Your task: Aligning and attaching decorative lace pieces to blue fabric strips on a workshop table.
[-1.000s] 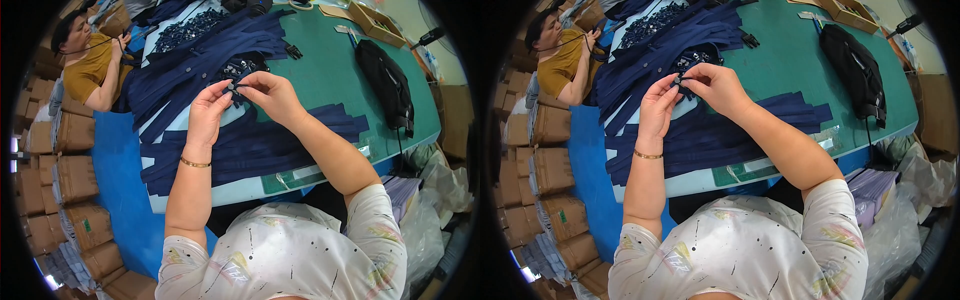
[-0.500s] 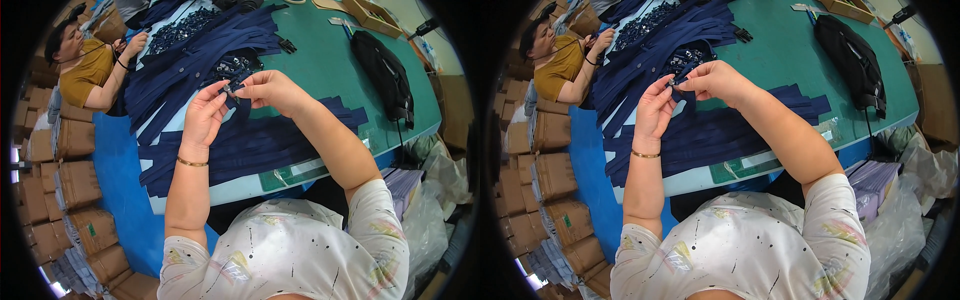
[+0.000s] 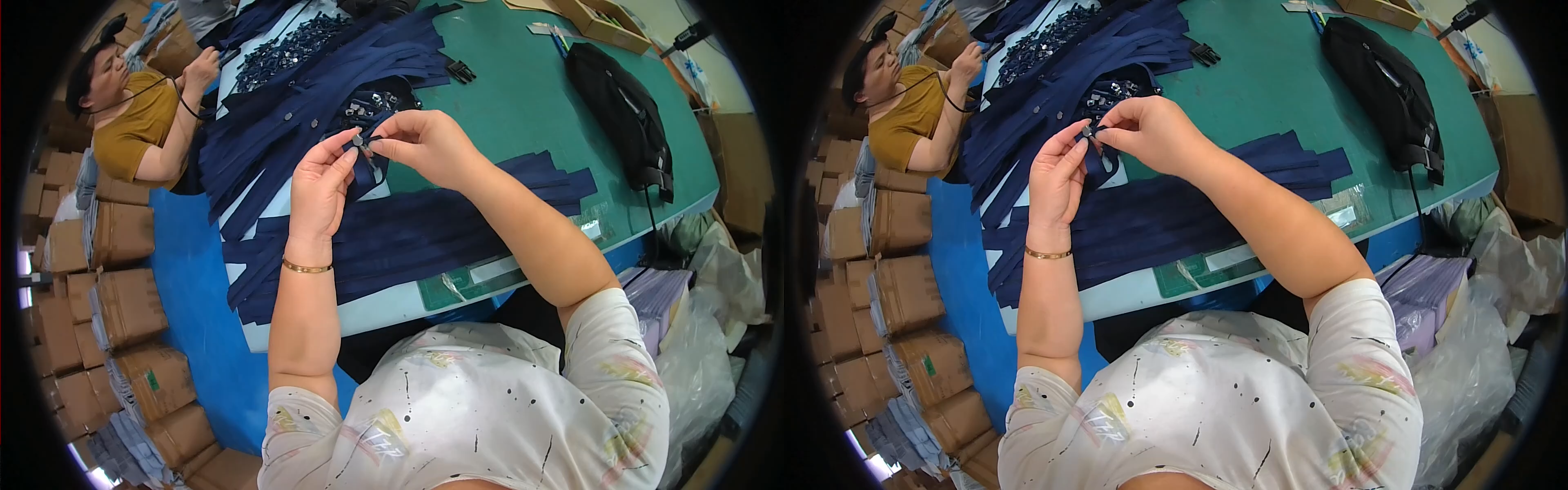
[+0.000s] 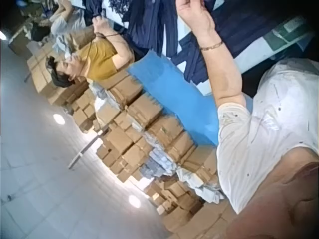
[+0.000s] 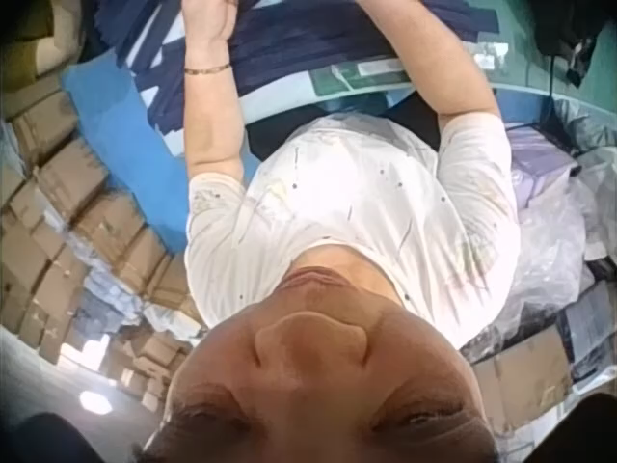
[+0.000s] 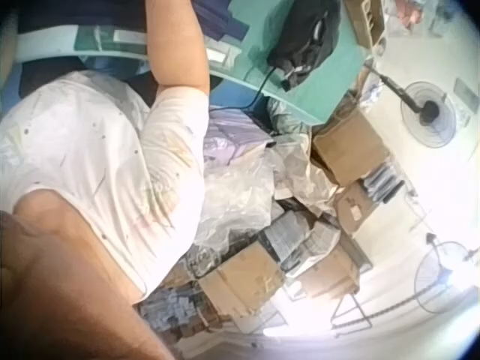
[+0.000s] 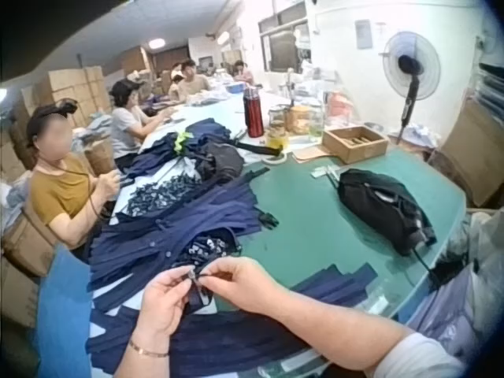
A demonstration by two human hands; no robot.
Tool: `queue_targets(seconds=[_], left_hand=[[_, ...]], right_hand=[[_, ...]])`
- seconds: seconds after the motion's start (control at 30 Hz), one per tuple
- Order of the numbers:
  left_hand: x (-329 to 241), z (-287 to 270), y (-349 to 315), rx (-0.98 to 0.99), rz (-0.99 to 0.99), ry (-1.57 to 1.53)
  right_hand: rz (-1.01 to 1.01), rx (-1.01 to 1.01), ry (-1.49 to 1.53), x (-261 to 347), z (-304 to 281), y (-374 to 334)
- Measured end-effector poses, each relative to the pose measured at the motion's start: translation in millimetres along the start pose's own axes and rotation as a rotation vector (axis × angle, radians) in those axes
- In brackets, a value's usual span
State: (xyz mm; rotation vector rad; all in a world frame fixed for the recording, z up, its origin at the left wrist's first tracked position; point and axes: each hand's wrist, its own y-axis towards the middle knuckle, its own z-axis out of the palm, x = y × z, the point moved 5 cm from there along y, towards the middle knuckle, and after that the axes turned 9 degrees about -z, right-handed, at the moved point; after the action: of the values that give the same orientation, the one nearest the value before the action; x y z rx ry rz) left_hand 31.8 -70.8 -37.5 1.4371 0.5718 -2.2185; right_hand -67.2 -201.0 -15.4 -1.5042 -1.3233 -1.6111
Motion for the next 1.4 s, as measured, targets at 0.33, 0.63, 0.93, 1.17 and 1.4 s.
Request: queue_targets(seconds=[0.33, 0.63, 0.93, 1.17, 1.4], left_hand=[[-2.4, 8.0, -4.2, 0.031, 0.013, 0.17], [-6.0, 14.0, -6.4, 0.103, -0.026, 0.118], [-9.2, 18.9, -5.6, 0.091, 0.102, 0.433], [-9.0, 19.2, -5.6, 0.035, 0.112, 0.366], [-3.0, 19.9, -7.9, -0.082, 0.077, 0.045]], right_hand=[[0.265, 0.143, 0.15, -7.2, -2.8, -2.5], [0.266, 0.145, 0.161, -9.8, -5.6, -3.0], [0.138, 0.075, -0.246, -0.5, -9.6, -5.0], [0.04, 0.009, -0.032, -2.7, -9.2, -1.8], [-0.075, 0.029, 0.064, 0.6, -3.9, -2.7]])
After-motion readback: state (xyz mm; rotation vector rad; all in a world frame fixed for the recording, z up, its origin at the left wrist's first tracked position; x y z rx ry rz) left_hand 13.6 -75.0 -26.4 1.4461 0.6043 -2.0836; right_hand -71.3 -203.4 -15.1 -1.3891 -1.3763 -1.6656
